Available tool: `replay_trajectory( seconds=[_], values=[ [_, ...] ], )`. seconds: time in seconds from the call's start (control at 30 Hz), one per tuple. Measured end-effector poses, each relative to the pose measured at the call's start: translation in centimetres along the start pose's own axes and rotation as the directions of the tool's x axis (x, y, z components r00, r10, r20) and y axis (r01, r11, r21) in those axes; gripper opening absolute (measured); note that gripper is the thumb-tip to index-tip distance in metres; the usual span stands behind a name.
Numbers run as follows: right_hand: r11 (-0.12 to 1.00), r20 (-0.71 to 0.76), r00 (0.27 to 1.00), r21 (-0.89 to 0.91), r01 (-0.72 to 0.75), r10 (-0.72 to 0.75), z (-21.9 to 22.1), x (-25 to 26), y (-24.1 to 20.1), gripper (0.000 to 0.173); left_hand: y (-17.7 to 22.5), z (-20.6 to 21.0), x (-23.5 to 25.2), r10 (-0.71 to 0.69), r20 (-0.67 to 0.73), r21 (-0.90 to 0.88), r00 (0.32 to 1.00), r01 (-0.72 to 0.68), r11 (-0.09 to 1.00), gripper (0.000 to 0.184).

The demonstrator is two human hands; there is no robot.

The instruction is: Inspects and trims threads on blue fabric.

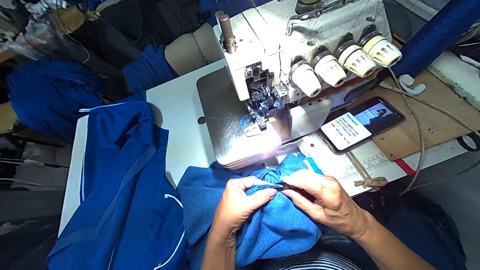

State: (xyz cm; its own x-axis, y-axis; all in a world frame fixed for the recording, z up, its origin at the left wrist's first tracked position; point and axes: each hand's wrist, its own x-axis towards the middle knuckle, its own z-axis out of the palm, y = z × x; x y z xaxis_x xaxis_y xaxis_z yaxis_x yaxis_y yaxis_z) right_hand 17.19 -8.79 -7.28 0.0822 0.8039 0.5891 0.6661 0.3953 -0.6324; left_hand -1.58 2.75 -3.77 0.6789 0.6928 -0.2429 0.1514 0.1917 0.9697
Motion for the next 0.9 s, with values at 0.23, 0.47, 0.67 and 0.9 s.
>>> replay_trajectory(
  seconds=[0.23, 0.47, 0.67, 0.9],
  values=[
    [0.999, 0.007, 1.0, 0.041, 0.017, -0.017, 0.3, 0.4, 0.2, 0.015, -0.1, -0.1, 0.1, 0.02, 0.034, 0.016, 0.999, -0.021, 1.0, 0.003],
    [0.998, -0.014, 0.999, 0.034, -0.045, 0.045, 0.7, 0.4, -0.4, 0.019, -0.4, 0.0, 0.1, 0.049, 0.019, 0.04, 0.999, -0.05, 0.998, 0.002],
    [0.998, -0.015, 0.998, -0.013, -0.061, 0.061, -0.2, -0.4, -0.5, 0.018, -0.3, 0.0, 0.1, 0.038, 0.008, 0.014, 0.999, -0.039, 0.999, 0.003],
    [0.999, -0.031, 0.999, 0.021, -0.035, 0.035, 0.5, -0.2, -0.3, 0.017, -0.3, -0.1, 0.0, 0.032, 0.014, 0.022, 0.999, -0.032, 0.999, 0.002]
  ],
)
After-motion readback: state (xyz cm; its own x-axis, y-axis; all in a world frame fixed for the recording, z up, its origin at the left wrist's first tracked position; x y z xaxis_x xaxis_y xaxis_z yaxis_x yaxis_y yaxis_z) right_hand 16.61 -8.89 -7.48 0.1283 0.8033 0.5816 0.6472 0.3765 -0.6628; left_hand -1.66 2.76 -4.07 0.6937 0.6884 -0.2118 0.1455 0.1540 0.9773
